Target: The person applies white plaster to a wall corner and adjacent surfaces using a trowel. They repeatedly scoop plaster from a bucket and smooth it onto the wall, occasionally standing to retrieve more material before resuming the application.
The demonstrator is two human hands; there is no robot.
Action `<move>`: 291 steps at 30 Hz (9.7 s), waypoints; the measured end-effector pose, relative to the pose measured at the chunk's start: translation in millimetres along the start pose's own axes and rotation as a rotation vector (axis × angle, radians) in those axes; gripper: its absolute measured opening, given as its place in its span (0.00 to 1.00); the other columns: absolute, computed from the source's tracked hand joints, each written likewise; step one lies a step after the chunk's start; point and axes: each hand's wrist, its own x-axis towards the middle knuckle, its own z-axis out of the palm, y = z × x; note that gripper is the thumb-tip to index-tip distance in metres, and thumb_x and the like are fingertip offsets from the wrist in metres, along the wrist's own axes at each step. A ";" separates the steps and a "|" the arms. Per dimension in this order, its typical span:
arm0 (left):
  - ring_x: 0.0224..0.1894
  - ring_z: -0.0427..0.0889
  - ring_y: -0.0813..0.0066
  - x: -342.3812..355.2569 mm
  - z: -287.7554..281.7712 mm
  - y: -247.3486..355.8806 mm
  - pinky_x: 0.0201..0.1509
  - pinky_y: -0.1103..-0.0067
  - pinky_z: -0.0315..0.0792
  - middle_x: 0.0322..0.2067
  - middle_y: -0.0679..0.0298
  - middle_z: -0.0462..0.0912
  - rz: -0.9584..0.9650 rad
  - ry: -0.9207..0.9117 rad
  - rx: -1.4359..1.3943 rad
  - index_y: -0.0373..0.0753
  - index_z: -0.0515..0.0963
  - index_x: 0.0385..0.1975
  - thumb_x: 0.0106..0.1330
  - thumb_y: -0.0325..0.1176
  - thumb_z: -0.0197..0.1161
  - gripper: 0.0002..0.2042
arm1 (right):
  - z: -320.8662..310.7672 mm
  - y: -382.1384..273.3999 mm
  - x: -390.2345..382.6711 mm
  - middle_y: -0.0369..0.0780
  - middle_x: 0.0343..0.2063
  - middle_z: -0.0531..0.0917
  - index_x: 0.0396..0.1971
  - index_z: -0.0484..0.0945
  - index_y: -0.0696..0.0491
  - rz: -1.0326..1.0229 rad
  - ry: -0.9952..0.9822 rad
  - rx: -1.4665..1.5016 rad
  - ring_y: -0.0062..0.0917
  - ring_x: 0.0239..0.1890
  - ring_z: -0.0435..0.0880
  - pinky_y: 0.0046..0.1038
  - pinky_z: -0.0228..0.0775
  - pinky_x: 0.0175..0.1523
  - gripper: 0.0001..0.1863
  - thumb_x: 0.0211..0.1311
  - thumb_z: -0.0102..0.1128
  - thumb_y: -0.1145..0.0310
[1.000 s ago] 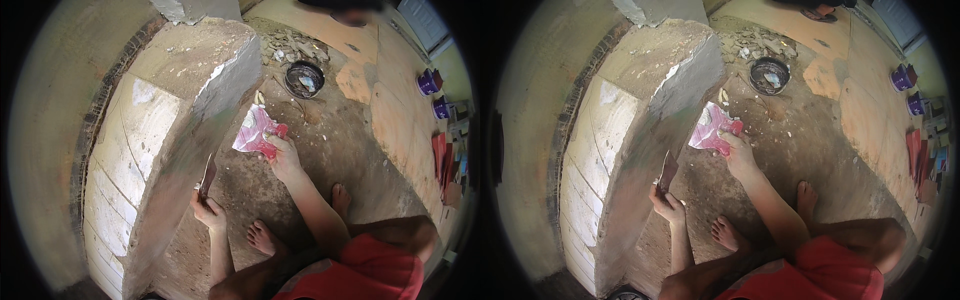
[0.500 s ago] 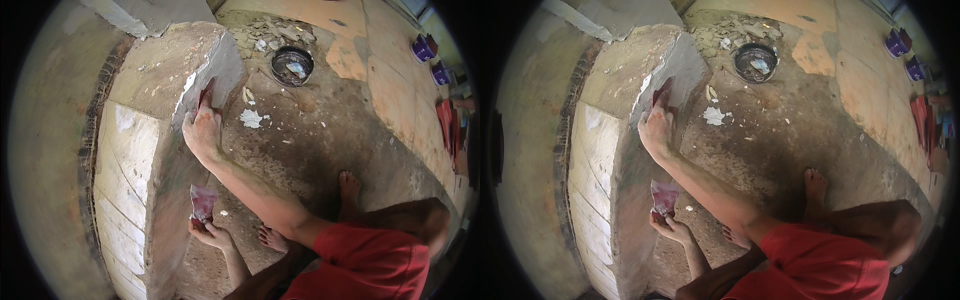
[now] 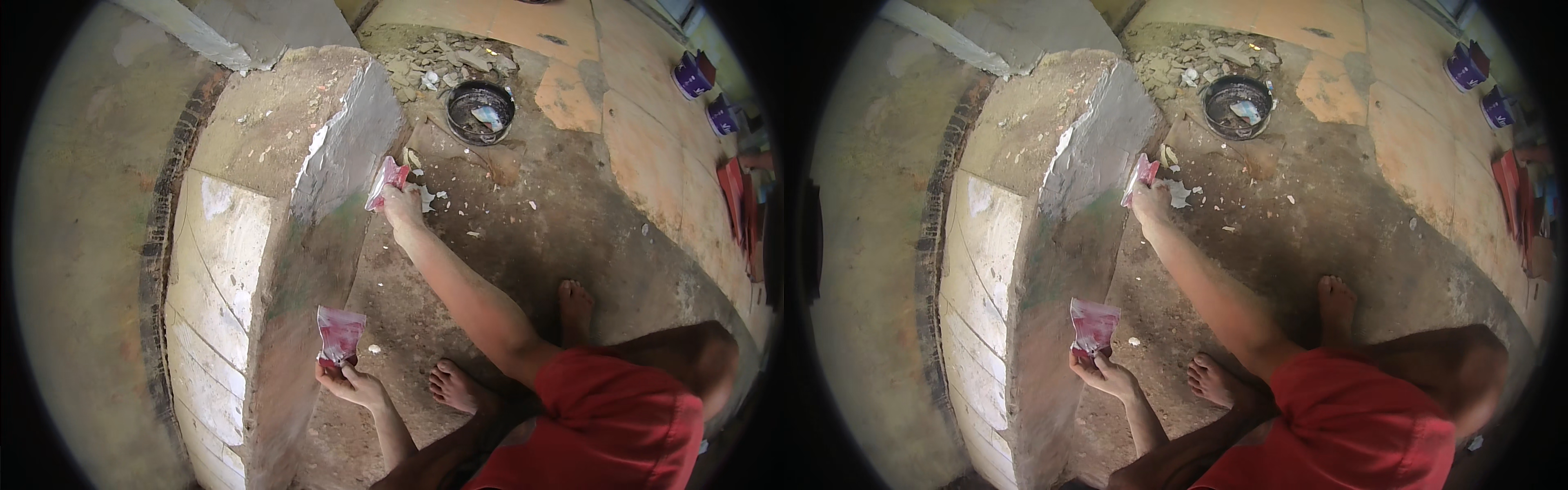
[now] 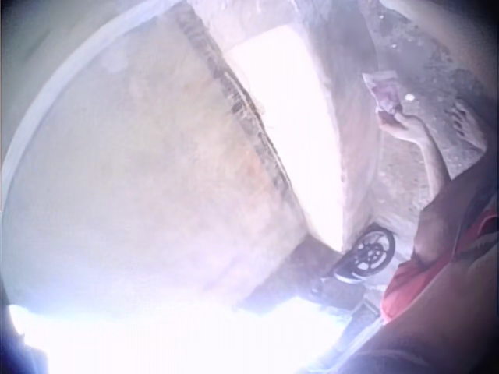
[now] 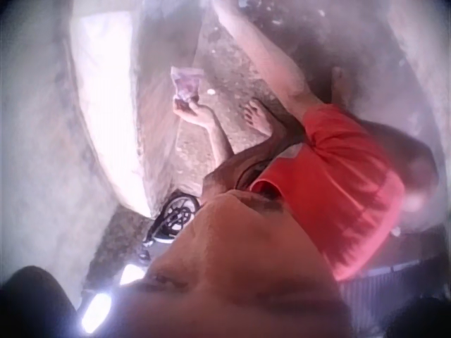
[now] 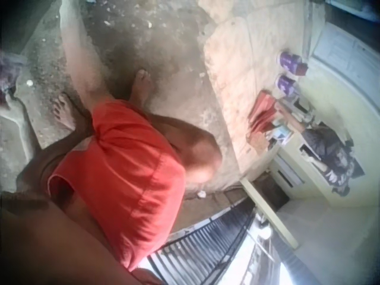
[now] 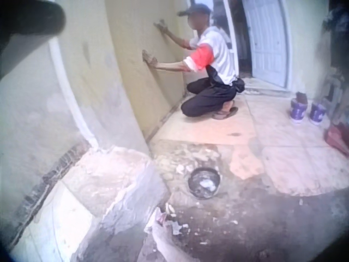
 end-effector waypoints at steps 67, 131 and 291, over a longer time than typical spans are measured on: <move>0.41 0.78 0.74 -4.9 21.7 11.9 0.42 0.77 0.77 0.47 0.59 0.75 -0.089 0.019 -0.139 0.31 0.66 0.61 0.64 0.19 0.48 0.23 | -128.7 -111.4 -128.7 0.40 0.46 0.84 0.54 0.70 0.54 0.145 -0.244 0.797 0.30 0.41 0.88 0.35 0.87 0.38 0.21 0.60 0.59 0.80; 0.43 0.77 0.80 0.0 20.0 2.2 0.44 0.83 0.74 0.44 0.65 0.77 -0.236 -0.085 -0.244 0.32 0.68 0.57 0.61 0.14 0.46 0.23 | -82.0 -214.7 -182.7 0.47 0.50 0.81 0.56 0.78 0.59 -0.847 -0.630 -0.399 0.42 0.51 0.83 0.41 0.77 0.58 0.20 0.65 0.60 0.73; 0.25 0.78 0.83 0.6 -32.0 6.6 0.28 0.84 0.70 0.33 0.68 0.84 -0.604 -0.148 -0.160 0.38 0.71 0.57 0.72 0.18 0.58 0.16 | -218.9 -85.2 -22.2 0.59 0.41 0.86 0.38 0.84 0.58 -0.104 -0.077 -0.839 0.55 0.44 0.86 0.49 0.78 0.52 0.17 0.59 0.61 0.59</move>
